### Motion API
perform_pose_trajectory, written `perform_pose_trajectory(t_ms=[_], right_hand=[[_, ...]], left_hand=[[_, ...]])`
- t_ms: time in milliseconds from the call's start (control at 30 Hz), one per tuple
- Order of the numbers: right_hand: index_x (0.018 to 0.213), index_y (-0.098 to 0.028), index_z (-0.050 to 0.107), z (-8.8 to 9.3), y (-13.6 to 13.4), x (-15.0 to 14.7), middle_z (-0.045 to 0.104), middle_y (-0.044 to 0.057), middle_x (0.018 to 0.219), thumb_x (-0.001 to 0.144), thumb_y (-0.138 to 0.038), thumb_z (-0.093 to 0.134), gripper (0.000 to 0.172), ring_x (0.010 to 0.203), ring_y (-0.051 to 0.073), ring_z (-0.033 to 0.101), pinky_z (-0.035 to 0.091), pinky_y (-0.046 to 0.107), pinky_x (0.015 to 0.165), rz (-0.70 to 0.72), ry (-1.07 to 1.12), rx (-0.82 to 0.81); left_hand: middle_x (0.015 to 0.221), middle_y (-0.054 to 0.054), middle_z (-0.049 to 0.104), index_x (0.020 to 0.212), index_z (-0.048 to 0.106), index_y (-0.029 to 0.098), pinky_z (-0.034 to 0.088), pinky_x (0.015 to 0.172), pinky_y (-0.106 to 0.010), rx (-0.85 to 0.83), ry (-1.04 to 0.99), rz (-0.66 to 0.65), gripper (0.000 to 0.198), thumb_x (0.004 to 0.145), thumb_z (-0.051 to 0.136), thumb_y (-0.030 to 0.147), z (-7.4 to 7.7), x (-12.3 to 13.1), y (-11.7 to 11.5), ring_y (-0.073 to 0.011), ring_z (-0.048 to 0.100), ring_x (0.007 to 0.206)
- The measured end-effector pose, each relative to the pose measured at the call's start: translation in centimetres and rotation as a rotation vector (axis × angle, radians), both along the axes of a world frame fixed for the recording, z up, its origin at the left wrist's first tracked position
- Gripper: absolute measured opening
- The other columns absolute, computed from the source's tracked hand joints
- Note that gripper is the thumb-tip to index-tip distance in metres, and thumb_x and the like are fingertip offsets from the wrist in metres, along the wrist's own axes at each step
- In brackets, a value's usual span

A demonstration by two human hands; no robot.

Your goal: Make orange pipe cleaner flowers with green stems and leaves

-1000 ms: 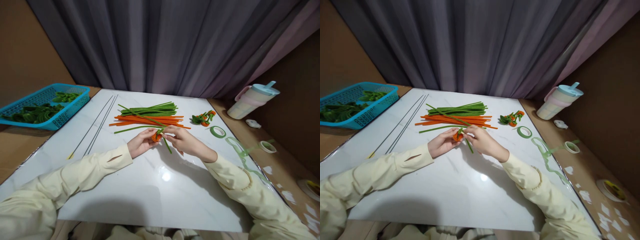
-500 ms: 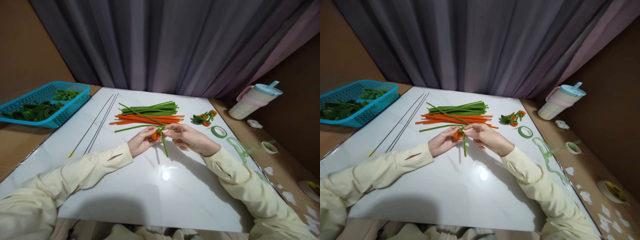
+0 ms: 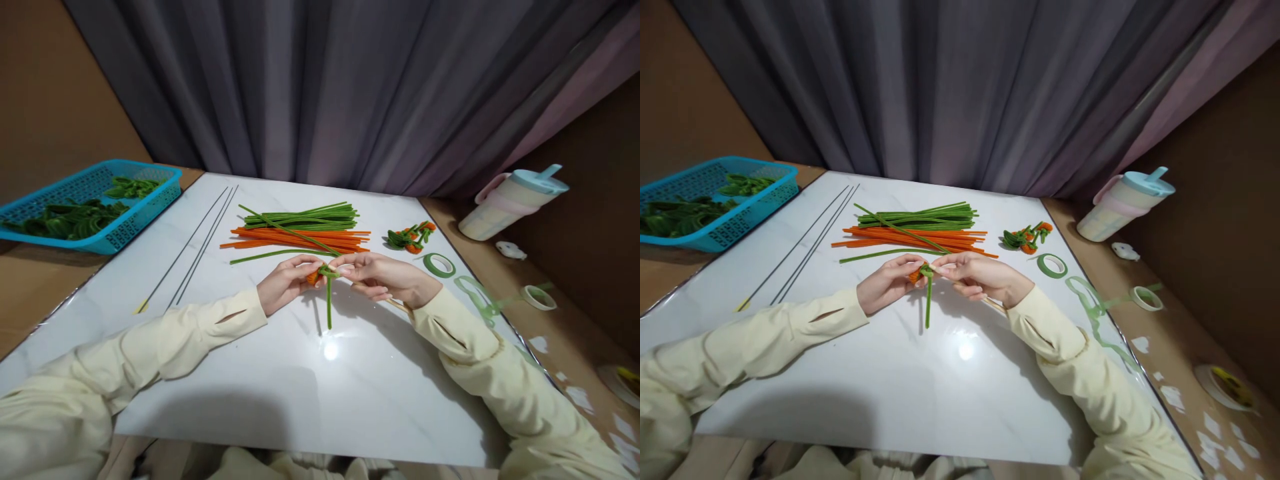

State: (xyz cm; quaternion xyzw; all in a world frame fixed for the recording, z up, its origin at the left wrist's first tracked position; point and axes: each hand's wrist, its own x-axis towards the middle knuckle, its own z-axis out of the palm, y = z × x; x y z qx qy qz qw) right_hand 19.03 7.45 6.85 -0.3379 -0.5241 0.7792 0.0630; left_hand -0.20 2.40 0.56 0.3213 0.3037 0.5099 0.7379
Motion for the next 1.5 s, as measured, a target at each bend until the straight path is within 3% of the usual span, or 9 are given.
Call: perform_pose_trajectory(t_ms=[367, 500, 800, 967, 1067, 1133, 1233, 1300, 1500], right_hand=[[0.098, -0.015, 0.058, -0.5, 0.0, 0.1, 0.052, -0.007, 0.053, 0.068, -0.028, 0.070, 0.034, 0.030, 0.002, 0.036, 0.007, 0.019, 0.032, 0.051, -0.061, 0.116], [0.099, -0.015, 0.057, -0.3, -0.2, 0.0, 0.048, -0.009, 0.048, 0.072, -0.031, 0.069, 0.033, 0.032, 0.003, 0.034, 0.013, 0.018, 0.033, 0.041, -0.104, 0.192], [0.097, -0.013, 0.061, 0.6, -1.2, -0.6, 0.058, -0.003, 0.063, 0.077, -0.035, 0.063, 0.029, 0.035, 0.002, 0.036, 0.028, 0.018, 0.034, 0.071, -0.131, 0.427], [0.093, -0.013, 0.062, 1.0, -1.9, -0.9, 0.062, 0.001, 0.071, 0.081, -0.031, 0.057, 0.022, 0.035, 0.002, 0.034, 0.027, 0.018, 0.035, 0.058, -0.179, 0.540], [0.089, -0.012, 0.062, 1.0, -2.4, -1.1, 0.062, 0.002, 0.071, 0.084, -0.027, 0.050, 0.020, 0.037, 0.003, 0.035, 0.029, 0.019, 0.038, 0.061, -0.218, 0.676], [0.084, -0.012, 0.063, 0.8, -2.7, -1.2, 0.063, 0.004, 0.074, 0.084, -0.020, 0.047, 0.018, 0.046, 0.006, 0.044, 0.035, 0.020, 0.045, 0.055, -0.218, 0.834], [0.080, -0.014, 0.062, 0.4, -3.2, -1.4, 0.064, 0.005, 0.078, 0.076, -0.007, 0.043, 0.021, 0.067, 0.013, 0.055, 0.040, 0.022, 0.060, 0.031, -0.214, 1.077], [0.082, -0.015, 0.062, 0.1, -3.6, -1.4, 0.064, 0.005, 0.076, 0.072, -0.003, 0.042, 0.025, 0.068, 0.014, 0.056, 0.039, 0.023, 0.062, 0.015, -0.270, 1.182], [0.084, -0.015, 0.063, -0.2, -3.8, -1.4, 0.065, 0.005, 0.073, 0.071, -0.002, 0.043, 0.027, 0.061, 0.013, 0.055, 0.038, 0.023, 0.059, 0.023, -0.398, 1.282]], left_hand=[[0.078, -0.005, 0.067, 0.085, 0.066, 0.011, 0.051, 0.071, -0.025, -0.005, 0.046, 0.009, 0.013, 0.074, 0.068, 0.018, -0.2, 0.0, 0.1, -0.0131, 0.064, 0.070], [0.076, -0.005, 0.067, 0.085, 0.066, 0.011, 0.051, 0.071, -0.026, 0.025, 0.063, -0.001, 0.012, 0.075, 0.067, 0.018, -0.3, 0.1, 0.0, -0.0132, 0.064, 0.069], [0.078, -0.006, 0.067, 0.085, 0.066, 0.010, 0.049, 0.070, -0.028, 0.064, 0.074, -0.006, 0.015, 0.075, 0.067, 0.021, -0.2, 0.0, -0.1, -0.0137, 0.063, 0.069], [0.077, -0.005, 0.067, 0.086, 0.065, 0.011, 0.048, 0.072, -0.029, 0.065, 0.087, -0.021, 0.016, 0.074, 0.068, 0.022, -0.2, 0.0, -0.1, -0.0138, 0.064, 0.067], [0.079, -0.006, 0.067, 0.086, 0.066, 0.011, 0.047, 0.074, -0.031, 0.058, 0.115, -0.012, 0.018, 0.073, 0.069, 0.024, 0.0, 0.1, -0.2, -0.0148, 0.064, 0.069], [0.080, -0.005, 0.067, 0.084, 0.067, 0.011, 0.047, 0.075, -0.030, 0.046, 0.132, 0.005, 0.018, 0.072, 0.069, 0.024, 0.1, 0.2, -0.3, -0.0137, 0.063, 0.070], [0.078, -0.004, 0.066, 0.081, 0.067, 0.011, 0.047, 0.072, -0.027, 0.046, 0.146, 0.029, 0.016, 0.071, 0.070, 0.024, 0.3, 0.3, -0.3, -0.0116, 0.061, 0.070], [0.078, -0.004, 0.065, 0.080, 0.068, 0.011, 0.047, 0.071, -0.027, 0.051, 0.151, 0.045, 0.017, 0.071, 0.071, 0.025, 0.3, 0.3, -0.3, -0.0118, 0.060, 0.071], [0.077, -0.004, 0.064, 0.082, 0.069, 0.012, 0.047, 0.070, -0.027, 0.059, 0.189, 0.069, 0.020, 0.069, 0.071, 0.027, 0.1, 0.3, -0.4, -0.0114, 0.058, 0.068]])
